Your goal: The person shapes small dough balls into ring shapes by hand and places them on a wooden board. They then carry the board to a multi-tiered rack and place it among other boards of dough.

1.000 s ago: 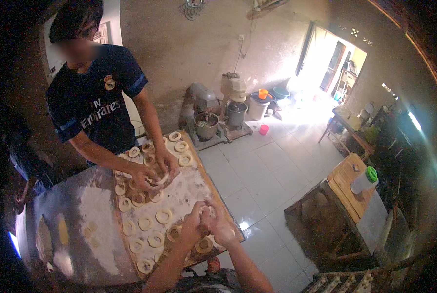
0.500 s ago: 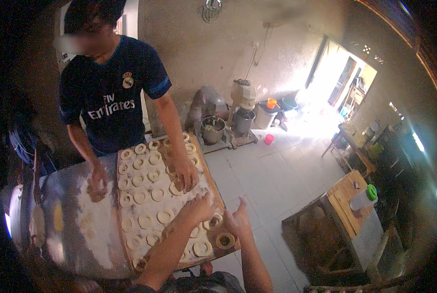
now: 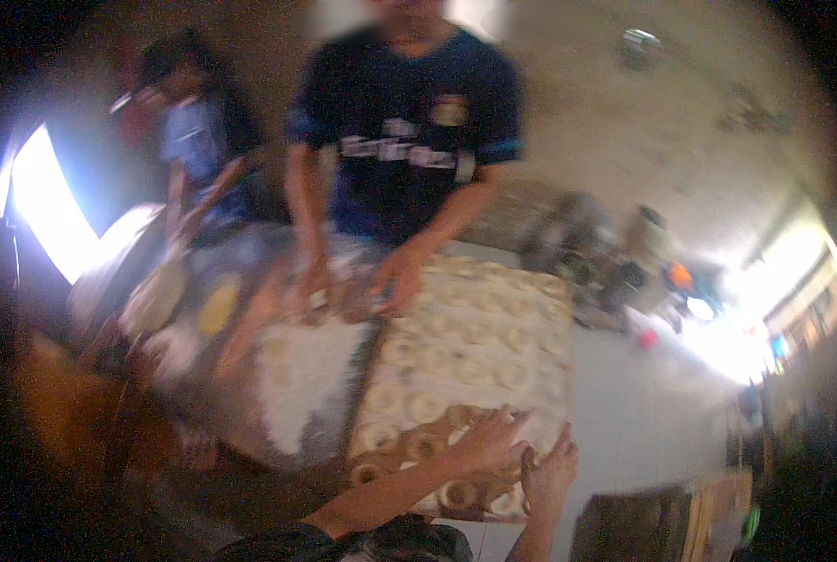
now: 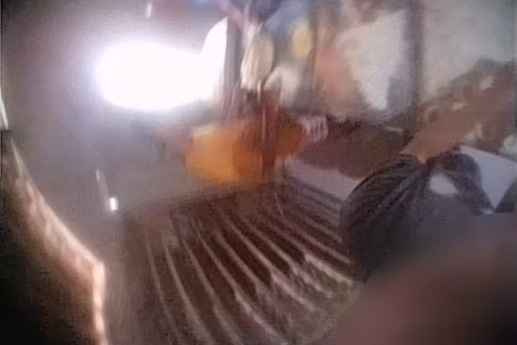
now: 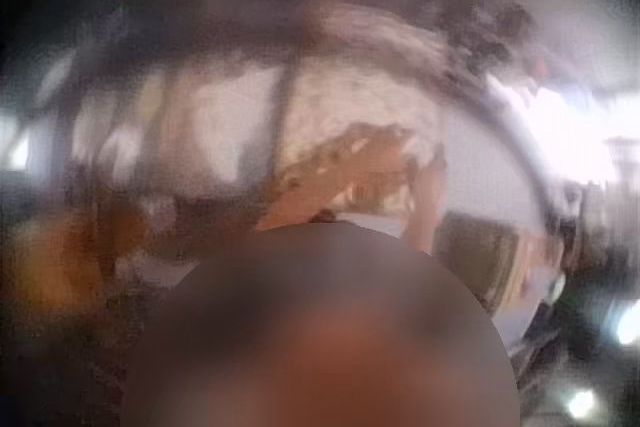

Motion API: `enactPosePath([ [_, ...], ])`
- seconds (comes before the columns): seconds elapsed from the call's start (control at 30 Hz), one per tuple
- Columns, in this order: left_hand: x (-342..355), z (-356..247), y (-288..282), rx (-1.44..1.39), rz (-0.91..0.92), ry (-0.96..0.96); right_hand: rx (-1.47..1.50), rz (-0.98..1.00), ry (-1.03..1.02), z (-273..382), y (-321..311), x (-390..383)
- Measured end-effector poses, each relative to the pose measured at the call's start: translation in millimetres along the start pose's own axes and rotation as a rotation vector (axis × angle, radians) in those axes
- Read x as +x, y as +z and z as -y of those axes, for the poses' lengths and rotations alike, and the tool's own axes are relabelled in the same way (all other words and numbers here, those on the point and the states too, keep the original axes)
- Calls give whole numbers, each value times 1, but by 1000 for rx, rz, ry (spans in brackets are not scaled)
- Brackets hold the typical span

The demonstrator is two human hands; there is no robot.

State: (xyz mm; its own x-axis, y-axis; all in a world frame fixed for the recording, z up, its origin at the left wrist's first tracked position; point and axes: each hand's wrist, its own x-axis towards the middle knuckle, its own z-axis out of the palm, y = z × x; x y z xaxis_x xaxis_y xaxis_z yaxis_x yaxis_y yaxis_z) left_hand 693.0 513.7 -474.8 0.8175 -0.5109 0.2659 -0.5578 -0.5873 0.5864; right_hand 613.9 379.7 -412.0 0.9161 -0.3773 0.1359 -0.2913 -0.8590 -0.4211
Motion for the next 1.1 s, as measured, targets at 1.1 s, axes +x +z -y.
enactPosePath([
  [1.1, -209, 224, -275, -66, -703, -268, 1325, 975, -291, 373, 200, -49],
])
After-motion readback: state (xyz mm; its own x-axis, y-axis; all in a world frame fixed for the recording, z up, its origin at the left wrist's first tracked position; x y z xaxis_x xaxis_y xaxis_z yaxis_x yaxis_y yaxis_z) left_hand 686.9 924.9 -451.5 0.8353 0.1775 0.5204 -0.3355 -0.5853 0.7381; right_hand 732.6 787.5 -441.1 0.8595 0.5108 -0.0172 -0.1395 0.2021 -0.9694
